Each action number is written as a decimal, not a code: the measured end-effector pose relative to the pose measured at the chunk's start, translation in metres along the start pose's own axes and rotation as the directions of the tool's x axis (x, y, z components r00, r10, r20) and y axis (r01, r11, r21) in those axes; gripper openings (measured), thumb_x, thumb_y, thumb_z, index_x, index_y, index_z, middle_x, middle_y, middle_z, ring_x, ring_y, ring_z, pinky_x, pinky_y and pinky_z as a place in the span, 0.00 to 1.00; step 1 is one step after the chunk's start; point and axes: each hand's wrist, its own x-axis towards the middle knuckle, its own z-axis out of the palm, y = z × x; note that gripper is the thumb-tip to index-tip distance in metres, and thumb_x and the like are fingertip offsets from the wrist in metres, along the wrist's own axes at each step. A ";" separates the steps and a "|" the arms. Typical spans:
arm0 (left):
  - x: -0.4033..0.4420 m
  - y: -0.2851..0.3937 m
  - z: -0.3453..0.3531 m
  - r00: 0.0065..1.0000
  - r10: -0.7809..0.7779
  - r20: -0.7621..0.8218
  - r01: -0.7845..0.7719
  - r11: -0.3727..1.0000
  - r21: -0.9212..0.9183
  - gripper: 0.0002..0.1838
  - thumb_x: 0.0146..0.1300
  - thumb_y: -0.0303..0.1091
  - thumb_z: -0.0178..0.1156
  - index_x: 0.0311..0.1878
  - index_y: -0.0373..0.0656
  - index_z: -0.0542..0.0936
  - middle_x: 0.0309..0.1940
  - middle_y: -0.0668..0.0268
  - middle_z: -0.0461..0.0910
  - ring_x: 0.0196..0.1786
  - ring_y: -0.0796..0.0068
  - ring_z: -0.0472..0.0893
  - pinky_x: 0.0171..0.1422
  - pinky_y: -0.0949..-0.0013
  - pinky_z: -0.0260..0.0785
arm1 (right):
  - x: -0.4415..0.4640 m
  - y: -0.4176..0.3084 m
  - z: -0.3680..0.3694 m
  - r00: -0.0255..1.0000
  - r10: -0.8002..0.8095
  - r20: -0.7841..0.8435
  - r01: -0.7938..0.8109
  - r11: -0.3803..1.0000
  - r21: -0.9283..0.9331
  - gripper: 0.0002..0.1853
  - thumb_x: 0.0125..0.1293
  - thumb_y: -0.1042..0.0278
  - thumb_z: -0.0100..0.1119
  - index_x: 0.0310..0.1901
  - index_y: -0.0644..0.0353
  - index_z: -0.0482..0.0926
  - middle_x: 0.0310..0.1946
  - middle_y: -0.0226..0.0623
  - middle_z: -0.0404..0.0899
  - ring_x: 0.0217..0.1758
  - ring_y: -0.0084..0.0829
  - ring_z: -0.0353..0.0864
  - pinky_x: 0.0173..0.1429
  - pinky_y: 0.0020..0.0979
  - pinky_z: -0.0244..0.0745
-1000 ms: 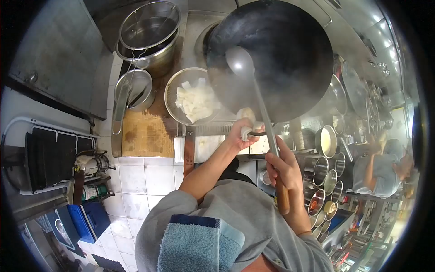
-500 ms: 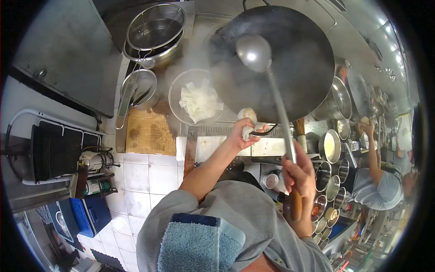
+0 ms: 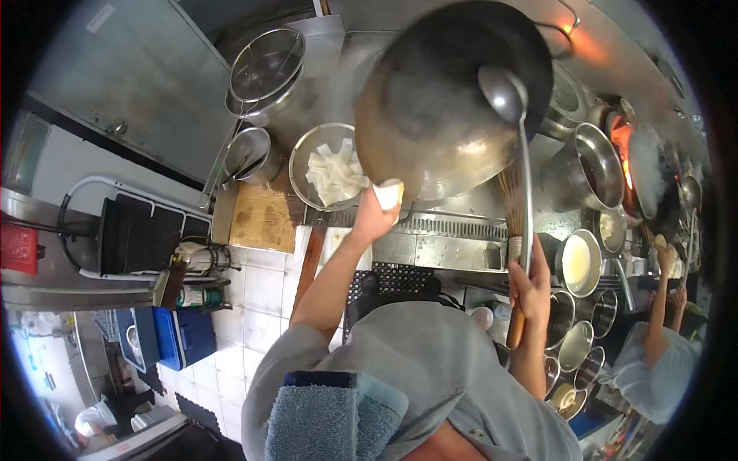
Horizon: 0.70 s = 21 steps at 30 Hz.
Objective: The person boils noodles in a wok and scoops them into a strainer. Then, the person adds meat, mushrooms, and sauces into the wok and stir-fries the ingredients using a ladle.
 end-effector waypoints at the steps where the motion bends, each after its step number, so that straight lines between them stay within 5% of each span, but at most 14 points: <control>1: -0.011 0.012 0.004 1.000 -0.026 -0.008 0.026 1.000 0.012 0.23 0.50 0.25 0.62 0.51 0.32 0.73 0.44 0.52 0.81 0.47 0.59 0.83 0.53 0.61 0.73 | -0.010 0.000 -0.007 0.999 -0.015 -0.030 0.014 1.000 -0.014 0.38 0.62 0.81 0.54 0.73 0.61 0.51 0.27 0.29 0.70 0.15 0.15 0.64 0.15 0.19 0.59; 6: -0.029 -0.004 0.022 0.998 0.019 -0.068 -0.005 0.981 0.195 0.21 0.48 0.25 0.65 0.48 0.33 0.76 0.41 0.52 0.83 0.44 0.62 0.84 0.50 0.62 0.75 | -0.029 -0.002 -0.032 0.994 0.092 -0.066 -0.095 0.995 -0.042 0.39 0.63 0.80 0.54 0.74 0.54 0.51 0.31 0.30 0.72 0.16 0.16 0.64 0.18 0.20 0.60; 7: -0.023 0.005 0.022 0.994 0.056 -0.097 -0.040 0.986 0.161 0.21 0.50 0.28 0.66 0.48 0.33 0.76 0.39 0.49 0.83 0.44 0.53 0.84 0.47 0.60 0.76 | -0.023 -0.003 -0.037 0.995 0.092 -0.044 -0.097 0.989 -0.115 0.38 0.64 0.79 0.54 0.74 0.53 0.51 0.35 0.32 0.74 0.21 0.18 0.67 0.24 0.21 0.66; 9: -0.018 0.016 0.022 0.993 0.044 -0.112 -0.028 0.989 0.147 0.19 0.50 0.28 0.66 0.45 0.32 0.77 0.38 0.49 0.83 0.42 0.55 0.85 0.47 0.59 0.76 | -0.009 -0.007 -0.044 1.000 0.024 -0.012 -0.027 0.960 -0.278 0.37 0.65 0.77 0.54 0.74 0.54 0.52 0.44 0.39 0.76 0.32 0.25 0.74 0.40 0.26 0.73; 12: -0.023 0.006 0.018 0.993 -0.042 -0.111 0.066 0.973 0.223 0.18 0.49 0.28 0.66 0.44 0.32 0.77 0.36 0.49 0.83 0.40 0.53 0.84 0.46 0.59 0.76 | 0.001 0.015 -0.050 0.977 -0.206 0.051 0.207 0.874 -0.439 0.37 0.65 0.74 0.56 0.74 0.56 0.52 0.53 0.49 0.75 0.46 0.33 0.76 0.57 0.31 0.70; 13: -0.017 -0.045 0.025 0.997 0.060 -0.055 -0.045 0.969 0.243 0.18 0.48 0.27 0.66 0.44 0.32 0.77 0.34 0.50 0.82 0.36 0.55 0.84 0.44 0.61 0.75 | 0.008 0.025 -0.056 0.956 -0.288 0.047 0.274 0.829 -0.488 0.37 0.65 0.73 0.56 0.74 0.56 0.52 0.55 0.51 0.74 0.50 0.35 0.76 0.61 0.33 0.68; 14: -0.013 -0.040 0.028 0.999 0.049 0.001 -0.049 0.990 0.129 0.17 0.49 0.25 0.65 0.44 0.32 0.77 0.35 0.54 0.82 0.36 0.62 0.83 0.43 0.62 0.75 | 0.008 0.002 -0.049 0.995 -0.097 0.033 0.102 0.926 -0.364 0.37 0.65 0.71 0.56 0.73 0.58 0.51 0.55 0.55 0.73 0.53 0.39 0.76 0.65 0.35 0.65; 16: -0.017 -0.048 0.035 0.991 -0.095 -0.094 0.091 0.995 -0.046 0.17 0.49 0.24 0.65 0.44 0.34 0.78 0.39 0.60 0.82 0.38 0.71 0.81 0.45 0.65 0.75 | 0.025 0.019 -0.051 0.979 -0.193 0.072 0.204 0.867 -0.455 0.37 0.65 0.70 0.57 0.73 0.61 0.51 0.52 0.52 0.75 0.43 0.34 0.79 0.52 0.33 0.74; 17: -0.010 -0.054 0.026 0.999 0.004 -0.053 -0.001 0.997 0.073 0.17 0.50 0.23 0.63 0.45 0.33 0.77 0.40 0.59 0.82 0.40 0.70 0.81 0.48 0.65 0.74 | 0.030 0.002 -0.047 0.997 -0.002 0.075 0.026 0.945 -0.327 0.37 0.65 0.70 0.57 0.72 0.62 0.51 0.45 0.47 0.76 0.34 0.30 0.77 0.41 0.31 0.75; 18: -0.001 -0.020 0.019 0.969 -0.240 -0.056 0.239 0.971 -0.025 0.17 0.53 0.23 0.61 0.48 0.33 0.76 0.42 0.58 0.81 0.43 0.68 0.81 0.51 0.65 0.73 | 0.040 -0.017 -0.038 0.979 0.174 0.108 -0.153 0.972 -0.181 0.36 0.65 0.70 0.57 0.72 0.63 0.52 0.38 0.42 0.77 0.25 0.25 0.74 0.31 0.29 0.75; 19: 0.010 -0.025 0.010 0.955 -0.293 -0.039 0.293 0.956 0.011 0.14 0.54 0.24 0.58 0.46 0.33 0.76 0.39 0.59 0.81 0.41 0.67 0.81 0.50 0.65 0.73 | 0.059 -0.012 -0.033 0.979 0.115 0.170 -0.120 0.993 0.021 0.35 0.65 0.71 0.57 0.71 0.64 0.53 0.32 0.36 0.73 0.19 0.21 0.68 0.23 0.26 0.69; 20: 0.024 -0.014 0.010 0.933 -0.354 -0.067 0.337 0.922 -0.192 0.13 0.53 0.25 0.56 0.44 0.34 0.76 0.35 0.61 0.79 0.34 0.69 0.80 0.42 0.68 0.73 | 0.078 -0.004 -0.029 0.975 0.033 0.219 -0.083 0.972 0.222 0.34 0.65 0.71 0.57 0.70 0.64 0.55 0.25 0.29 0.69 0.14 0.17 0.62 0.16 0.24 0.63; 21: 0.038 0.011 0.007 0.894 -0.426 0.141 0.448 0.847 -0.286 0.13 0.52 0.26 0.54 0.42 0.35 0.75 0.31 0.63 0.77 0.26 0.71 0.78 0.31 0.68 0.73 | 0.083 -0.012 -0.029 0.981 0.008 0.195 -0.069 0.948 0.311 0.32 0.65 0.72 0.57 0.69 0.64 0.57 0.22 0.26 0.66 0.14 0.16 0.61 0.16 0.22 0.63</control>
